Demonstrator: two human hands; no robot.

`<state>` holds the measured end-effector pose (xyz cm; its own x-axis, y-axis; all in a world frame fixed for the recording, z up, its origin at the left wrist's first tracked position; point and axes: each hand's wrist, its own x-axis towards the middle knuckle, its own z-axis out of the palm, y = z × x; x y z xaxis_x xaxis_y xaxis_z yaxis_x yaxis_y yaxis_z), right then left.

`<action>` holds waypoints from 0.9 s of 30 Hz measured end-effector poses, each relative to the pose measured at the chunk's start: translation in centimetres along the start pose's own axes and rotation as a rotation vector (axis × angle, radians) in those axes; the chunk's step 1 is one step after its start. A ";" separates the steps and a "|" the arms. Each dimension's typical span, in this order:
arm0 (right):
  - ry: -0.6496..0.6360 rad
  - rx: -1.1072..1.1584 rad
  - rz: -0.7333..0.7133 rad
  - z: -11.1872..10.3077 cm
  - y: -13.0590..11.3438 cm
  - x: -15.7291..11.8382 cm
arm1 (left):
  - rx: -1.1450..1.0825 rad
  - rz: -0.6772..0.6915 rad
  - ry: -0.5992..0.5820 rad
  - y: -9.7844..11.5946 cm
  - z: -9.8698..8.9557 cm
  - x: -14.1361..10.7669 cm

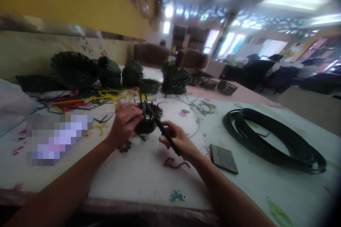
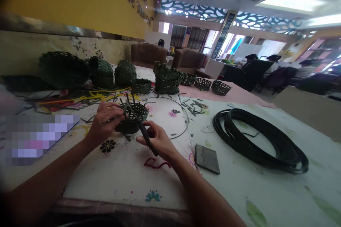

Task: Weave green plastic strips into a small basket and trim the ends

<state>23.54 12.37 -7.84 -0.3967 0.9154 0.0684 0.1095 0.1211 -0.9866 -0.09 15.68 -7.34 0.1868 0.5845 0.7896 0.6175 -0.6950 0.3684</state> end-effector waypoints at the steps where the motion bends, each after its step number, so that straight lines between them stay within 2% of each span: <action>1: -0.005 0.002 0.002 0.0 -0.1 -0.1 | 0.004 -0.007 0.015 0.0 0.0 0.0; 15: -0.038 -0.001 -0.002 -0.2 -0.5 -0.4 | -0.010 0.032 0.106 -0.1 0.2 -0.1; 27: -0.101 0.049 0.006 0.2 0.1 -0.4 | -0.120 0.103 -0.037 1.2 0.3 -0.1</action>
<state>23.48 11.97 -8.01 -0.4859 0.8726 0.0492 0.0687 0.0943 -0.9932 0.88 14.95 -7.15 0.2738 0.5208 0.8086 0.4984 -0.7958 0.3439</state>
